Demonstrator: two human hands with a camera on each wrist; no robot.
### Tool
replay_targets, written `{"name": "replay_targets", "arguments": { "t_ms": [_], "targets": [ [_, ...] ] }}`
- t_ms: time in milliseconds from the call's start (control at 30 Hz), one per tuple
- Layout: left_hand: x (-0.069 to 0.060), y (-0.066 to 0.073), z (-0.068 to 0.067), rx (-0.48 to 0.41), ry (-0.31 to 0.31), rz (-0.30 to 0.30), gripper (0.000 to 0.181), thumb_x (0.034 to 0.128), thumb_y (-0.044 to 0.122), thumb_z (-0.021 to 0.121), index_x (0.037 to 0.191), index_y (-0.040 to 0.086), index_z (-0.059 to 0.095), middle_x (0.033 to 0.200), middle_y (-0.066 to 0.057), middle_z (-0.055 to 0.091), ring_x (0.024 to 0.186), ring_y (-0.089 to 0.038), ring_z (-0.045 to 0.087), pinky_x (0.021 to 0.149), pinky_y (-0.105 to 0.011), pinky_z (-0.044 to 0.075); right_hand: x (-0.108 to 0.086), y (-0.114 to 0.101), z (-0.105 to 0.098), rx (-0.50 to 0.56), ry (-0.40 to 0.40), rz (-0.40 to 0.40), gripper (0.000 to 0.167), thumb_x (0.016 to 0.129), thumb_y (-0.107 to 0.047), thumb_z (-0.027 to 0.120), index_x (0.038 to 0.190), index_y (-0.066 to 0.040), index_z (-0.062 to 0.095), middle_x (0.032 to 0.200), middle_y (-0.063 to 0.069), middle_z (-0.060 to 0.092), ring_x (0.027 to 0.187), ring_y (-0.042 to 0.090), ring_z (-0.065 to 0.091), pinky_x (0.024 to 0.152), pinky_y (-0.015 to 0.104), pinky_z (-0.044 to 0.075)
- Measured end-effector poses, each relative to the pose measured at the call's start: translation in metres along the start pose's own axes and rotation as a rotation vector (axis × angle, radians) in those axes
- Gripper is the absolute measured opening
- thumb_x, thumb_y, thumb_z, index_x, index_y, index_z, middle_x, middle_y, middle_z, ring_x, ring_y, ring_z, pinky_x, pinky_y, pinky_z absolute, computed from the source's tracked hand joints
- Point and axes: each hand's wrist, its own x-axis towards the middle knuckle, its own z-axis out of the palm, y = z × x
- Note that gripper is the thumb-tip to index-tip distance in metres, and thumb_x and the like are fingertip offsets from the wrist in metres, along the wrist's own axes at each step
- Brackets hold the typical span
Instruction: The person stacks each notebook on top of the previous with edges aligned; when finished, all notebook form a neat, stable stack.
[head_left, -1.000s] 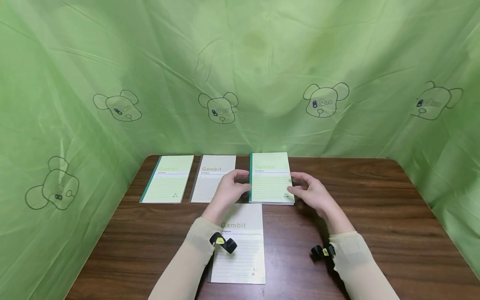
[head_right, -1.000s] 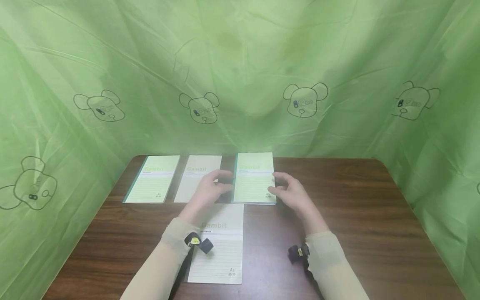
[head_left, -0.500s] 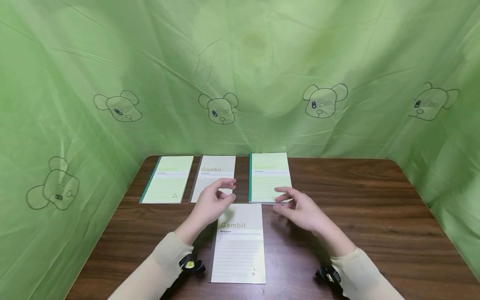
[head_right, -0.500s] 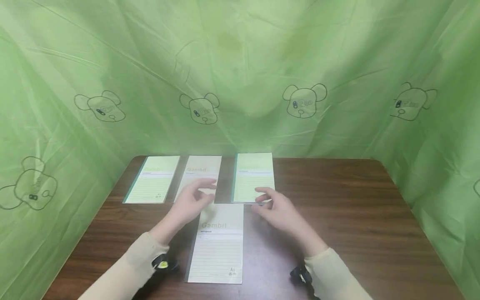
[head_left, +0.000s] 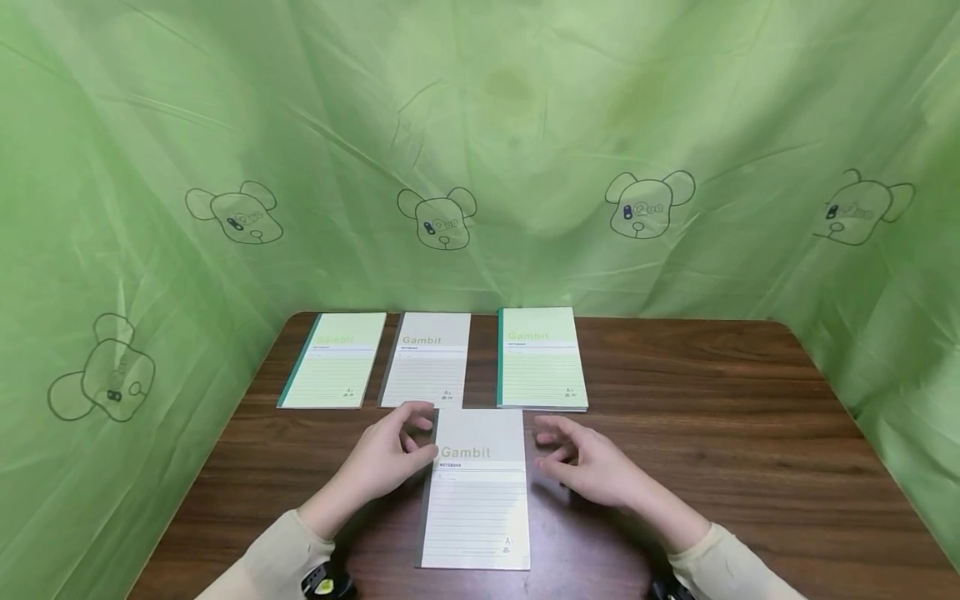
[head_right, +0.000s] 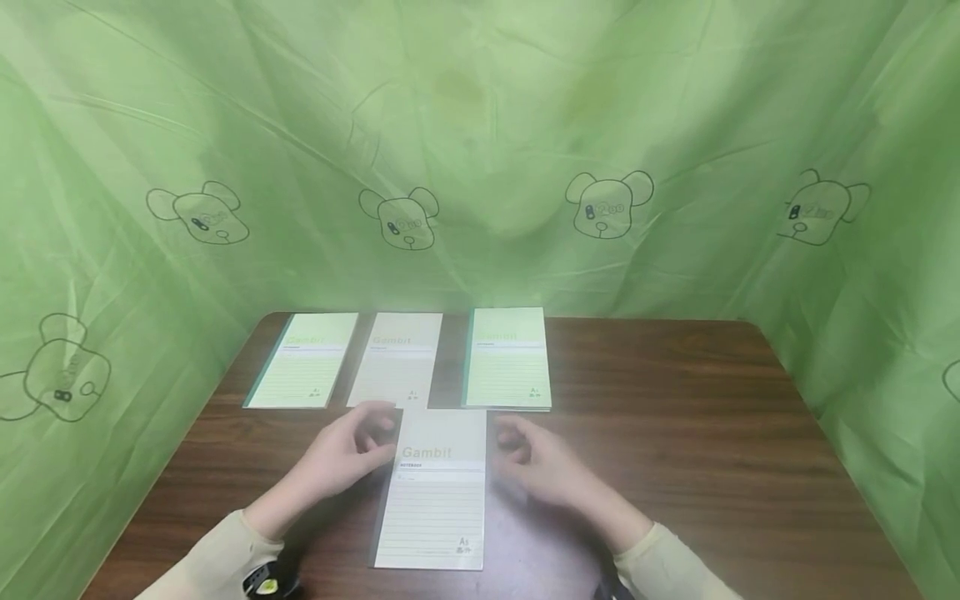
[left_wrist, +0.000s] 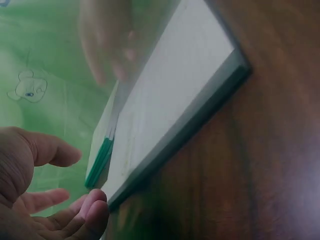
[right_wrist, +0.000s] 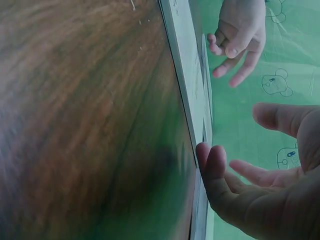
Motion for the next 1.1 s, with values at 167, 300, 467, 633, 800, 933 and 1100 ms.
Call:
{"name": "replay_targets", "arguments": {
  "t_ms": [167,300,467,633,800,933,1100],
  "targets": [
    [-0.006,-0.003,0.007,-0.005,-0.006,-0.035,0.055,0.0897,0.009,0.085,0.141,0.009,0.066,0.118,-0.007,0.074,0.073,-0.011,0.063,0.064,-0.028,0.053,-0.002,0.005,0.007,0.038,-0.029,-0.001,0.065,0.102,-0.017,0.078,0.157,0.002,0.051,0.14,0.02,0.069,0.109,0.023,0.073,0.09,0.03,0.058],
    [-0.01,-0.002,0.012,0.003,0.001,-0.04,0.058,0.0844,0.007,0.086,0.139,0.006,0.067,0.118,-0.01,0.073,0.073,-0.011,0.064,0.068,-0.029,0.054,-0.002,0.004,0.013,0.097,-0.048,-0.001,0.066,0.102,-0.017,0.078,0.158,0.003,0.049,0.144,0.024,0.066,0.112,0.026,0.071,0.091,0.031,0.058],
    [-0.014,0.0,0.016,0.04,0.006,-0.026,0.06,0.0782,0.005,0.088,0.135,0.004,0.068,0.117,-0.011,0.072,0.074,-0.009,0.064,0.071,-0.029,0.055,-0.004,0.0,0.02,0.149,-0.046,0.001,0.069,0.101,-0.02,0.08,0.158,0.004,0.049,0.146,0.027,0.063,0.117,0.032,0.07,0.093,0.033,0.059],
    [-0.015,0.001,0.02,0.009,0.019,-0.035,0.059,0.0779,0.006,0.089,0.134,0.008,0.07,0.118,-0.008,0.073,0.085,-0.011,0.066,0.077,-0.03,0.056,-0.005,-0.005,0.028,0.162,-0.007,0.014,0.077,0.093,-0.015,0.086,0.158,0.004,0.05,0.146,0.028,0.062,0.121,0.038,0.069,0.092,0.033,0.061],
    [-0.016,-0.001,0.023,-0.095,0.047,-0.06,0.059,0.0785,0.0,0.087,0.134,0.013,0.073,0.124,-0.007,0.07,0.093,-0.016,0.069,0.081,-0.031,0.058,-0.004,-0.01,0.031,0.185,0.017,0.042,0.081,0.088,-0.009,0.089,0.158,0.005,0.049,0.143,0.027,0.062,0.121,0.039,0.068,0.093,0.037,0.061],
    [-0.018,0.0,0.021,-0.255,0.016,-0.076,0.065,0.0786,-0.01,0.083,0.138,0.013,0.071,0.131,-0.013,0.061,0.09,-0.02,0.07,0.076,-0.029,0.061,-0.004,-0.01,0.03,0.174,0.031,0.044,0.079,0.087,-0.005,0.089,0.156,0.004,0.052,0.139,0.025,0.064,0.119,0.038,0.067,0.091,0.034,0.061],
    [-0.017,-0.004,0.022,-0.427,-0.053,-0.09,0.063,0.0813,-0.01,0.084,0.141,0.007,0.068,0.13,-0.019,0.066,0.09,-0.024,0.072,0.076,-0.028,0.062,-0.003,-0.007,0.029,0.162,0.058,0.05,0.074,0.086,-0.004,0.088,0.153,0.001,0.055,0.137,0.023,0.063,0.116,0.035,0.068,0.09,0.033,0.06]
  ]
}}
